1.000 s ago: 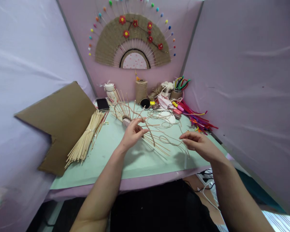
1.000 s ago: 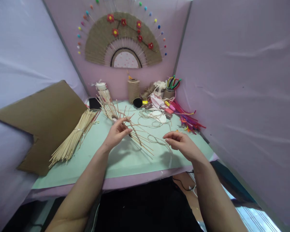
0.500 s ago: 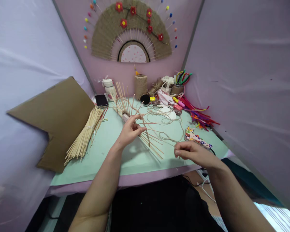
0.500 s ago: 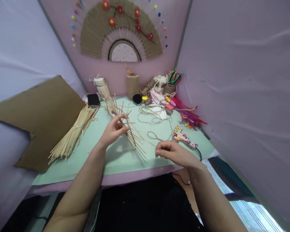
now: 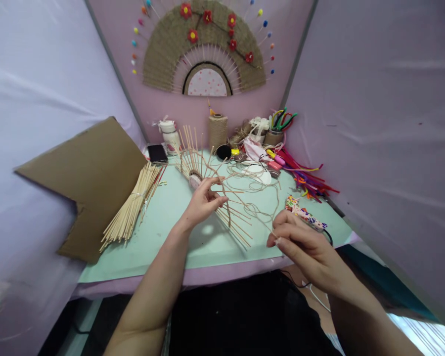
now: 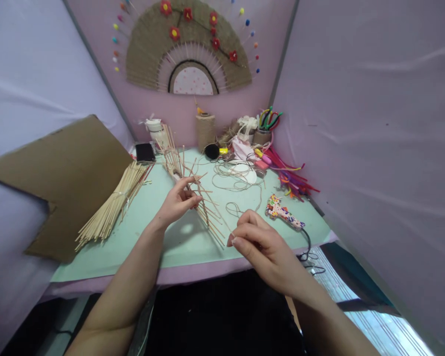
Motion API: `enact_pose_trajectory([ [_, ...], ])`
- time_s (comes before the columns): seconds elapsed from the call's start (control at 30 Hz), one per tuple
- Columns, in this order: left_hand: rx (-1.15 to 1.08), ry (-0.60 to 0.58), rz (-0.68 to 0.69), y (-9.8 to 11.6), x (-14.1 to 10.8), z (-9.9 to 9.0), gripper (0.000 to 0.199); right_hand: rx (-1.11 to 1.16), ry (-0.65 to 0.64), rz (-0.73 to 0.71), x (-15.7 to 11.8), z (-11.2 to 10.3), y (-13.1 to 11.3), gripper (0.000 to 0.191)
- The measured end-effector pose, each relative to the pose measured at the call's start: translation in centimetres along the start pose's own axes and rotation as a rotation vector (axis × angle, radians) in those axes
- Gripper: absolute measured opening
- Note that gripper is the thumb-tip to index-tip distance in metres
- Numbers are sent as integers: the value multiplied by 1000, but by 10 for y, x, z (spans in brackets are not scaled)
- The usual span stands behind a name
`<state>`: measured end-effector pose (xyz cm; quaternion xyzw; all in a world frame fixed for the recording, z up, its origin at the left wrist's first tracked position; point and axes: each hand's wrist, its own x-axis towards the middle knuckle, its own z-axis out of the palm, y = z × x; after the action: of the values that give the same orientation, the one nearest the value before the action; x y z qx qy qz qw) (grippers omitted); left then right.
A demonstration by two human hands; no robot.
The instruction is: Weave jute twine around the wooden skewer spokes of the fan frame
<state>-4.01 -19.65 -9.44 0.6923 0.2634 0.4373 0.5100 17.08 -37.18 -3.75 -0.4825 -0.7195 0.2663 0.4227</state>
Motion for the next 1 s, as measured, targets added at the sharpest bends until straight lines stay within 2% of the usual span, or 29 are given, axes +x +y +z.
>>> enact_pose_trajectory([
  [0.1, -3, 3, 6, 1, 0, 0, 49, -42, -84, 0, 1, 5, -2, 28],
  [0.2, 12, 22, -9, 6, -2, 0, 46, -64, -144, 69, 4, 6, 8, 31],
  [0.33, 11, 24, -30, 10, -4, 0, 47, -57, -24, 110, 5, 1, 26, 33],
  [0.53, 42, 12, -35, 8, -4, 0, 45, 2, 89, 132, 7, -6, 39, 33],
  [0.6, 42, 25, -36, 9, -4, 0, 42, -31, 93, 167, 10, -3, 45, 33],
  [0.7, 47, 39, -33, 12, -4, 0, 41, -106, 12, 195, 14, 5, 50, 31],
  [1.0, 119, 12, -49, 14, -7, 0, 48, -83, -117, 147, 6, 11, 21, 33],
])
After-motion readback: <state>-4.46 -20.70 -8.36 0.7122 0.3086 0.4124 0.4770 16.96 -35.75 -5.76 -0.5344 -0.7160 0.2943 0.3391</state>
